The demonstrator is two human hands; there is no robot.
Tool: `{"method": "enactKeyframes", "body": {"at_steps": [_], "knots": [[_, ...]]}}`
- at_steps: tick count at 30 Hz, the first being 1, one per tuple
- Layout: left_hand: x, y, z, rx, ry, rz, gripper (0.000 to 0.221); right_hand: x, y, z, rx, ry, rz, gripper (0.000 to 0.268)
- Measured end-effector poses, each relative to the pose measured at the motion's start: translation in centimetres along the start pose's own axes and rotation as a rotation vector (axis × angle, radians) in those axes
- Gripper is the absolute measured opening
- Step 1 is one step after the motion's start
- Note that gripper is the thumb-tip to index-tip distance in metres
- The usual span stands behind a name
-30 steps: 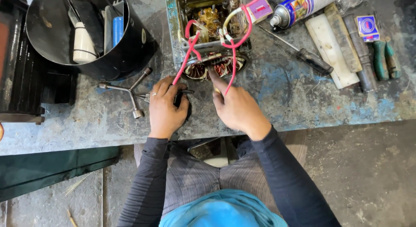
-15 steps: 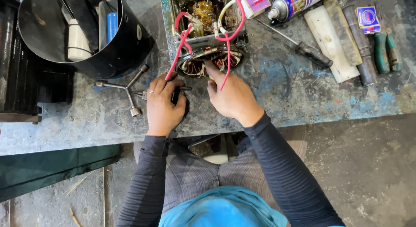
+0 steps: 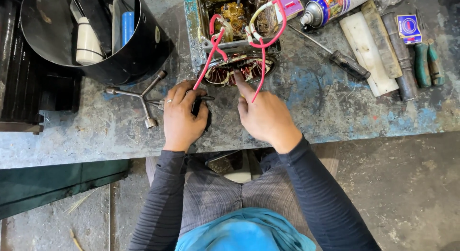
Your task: Inspecting and adjusting the copper windings of an electric motor stator using a screwdriver on a workbench.
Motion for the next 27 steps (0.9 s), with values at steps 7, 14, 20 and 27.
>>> {"method": "enactKeyframes", "body": {"at_steps": [7,14,20,27], "knots": [[-0.1,0.1,-0.1,-0.005,-0.01,-0.019,0.022,1.3,-1.2,-0.5,-0.038,-0.031,0.031,0.056],[0.0,-0.1,0.0,-0.012,-0.004,-0.01,0.022,1.6,-1.6,-1.3,-0.065,-0.036,0.016,0.055],[-0.3,0.1,0.0,-0.015,-0.001,-0.023,0.022,2.5,-2.0,-2.1,-0.089,-0.09,0.065,0.052],[0.0,0.0,0.1,-0.035,0.001,-0.031,0.023,0.2,-0.5,-1.0,-0.068,-0.056,0.076,0.05]]}}
Point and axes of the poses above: each hand's wrist, its own x-axis towards the middle knuckle, its own z-axis out of the back of the hand, y = z × x, the point moved 2 cm from there along x, towards the middle knuckle, and after that the axes turned 8 degrees about x, right-handed, at the moved point
